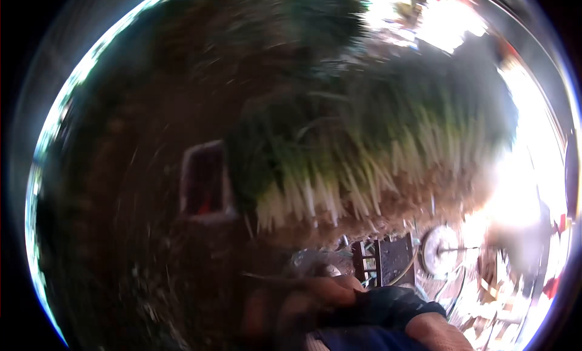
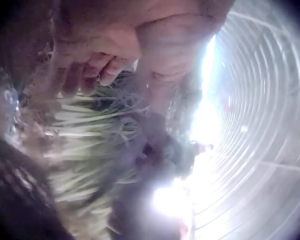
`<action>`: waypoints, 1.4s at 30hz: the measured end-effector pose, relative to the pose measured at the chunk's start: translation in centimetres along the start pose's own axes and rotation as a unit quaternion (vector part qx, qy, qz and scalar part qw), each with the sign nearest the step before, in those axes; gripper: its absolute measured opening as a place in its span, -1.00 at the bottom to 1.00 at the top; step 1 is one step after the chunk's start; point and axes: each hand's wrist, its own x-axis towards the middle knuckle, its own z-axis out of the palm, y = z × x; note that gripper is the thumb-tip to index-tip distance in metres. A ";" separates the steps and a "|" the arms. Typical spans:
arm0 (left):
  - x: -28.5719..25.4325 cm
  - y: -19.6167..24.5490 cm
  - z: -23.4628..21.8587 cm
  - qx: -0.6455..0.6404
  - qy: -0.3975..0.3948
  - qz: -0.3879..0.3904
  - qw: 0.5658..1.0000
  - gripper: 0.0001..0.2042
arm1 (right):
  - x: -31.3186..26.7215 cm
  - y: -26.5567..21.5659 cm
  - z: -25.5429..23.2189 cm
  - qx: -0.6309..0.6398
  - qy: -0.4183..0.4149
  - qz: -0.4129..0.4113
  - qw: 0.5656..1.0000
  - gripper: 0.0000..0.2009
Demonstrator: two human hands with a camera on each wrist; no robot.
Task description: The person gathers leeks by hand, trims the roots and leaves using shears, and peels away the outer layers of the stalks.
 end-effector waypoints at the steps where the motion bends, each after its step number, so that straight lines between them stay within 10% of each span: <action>1: -1.8 -0.7 -0.7 -0.039 0.036 0.004 0.999 -0.74 | 0.9 -0.9 0.8 -0.021 -0.045 -0.021 0.999 -0.65; 7: -11.2 -4.4 -1.1 -0.213 0.186 0.084 0.956 -0.75 | 2.9 -4.9 4.7 -0.122 -0.277 -0.155 0.940 -0.58; 12: -19.2 -8.5 -0.2 -0.551 0.226 0.133 0.793 -0.76 | 1.1 -8.1 8.9 -0.194 -0.441 -0.249 0.840 -0.51; 17: -24.0 -12.0 -0.1 -0.602 0.338 0.169 0.704 -0.84 | -0.3 -9.9 14.6 -0.223 -0.418 -0.268 0.839 -0.40; 19: -25.1 -14.9 -0.6 -0.356 0.425 0.175 0.814 -0.84 | -0.6 -9.0 17.4 -0.176 -0.452 -0.218 0.847 -0.28; 21: -26.3 -14.1 -0.7 -0.598 0.402 0.145 0.679 -0.81 | -0.2 -7.3 19.9 -0.099 -0.547 -0.145 0.819 -0.15; 23: -26.2 -19.5 -1.9 -0.366 0.450 0.176 0.795 -0.77 | 0.0 -5.9 22.3 -0.066 -0.587 -0.049 0.806 -0.10; 25: -27.4 -19.4 -2.8 -0.354 0.444 0.165 0.806 -0.78 | 0.0 -7.0 23.6 -0.064 -0.622 0.003 0.780 -0.06; 27: -29.4 -17.3 -4.0 -0.560 0.388 0.131 0.720 -0.84 | 0.5 -9.9 24.8 -0.091 -0.661 -0.001 0.745 -0.03; 33: -30.8 -23.7 -8.4 -0.607 0.394 0.157 0.672 -0.74 | -0.1 -10.9 31.8 -0.167 -0.632 0.000 0.756 -0.11; 42: -35.4 -28.7 -11.3 -0.545 0.584 0.046 0.599 -0.67 | 1.6 -10.1 38.9 -0.335 -0.637 -0.041 0.693 -0.35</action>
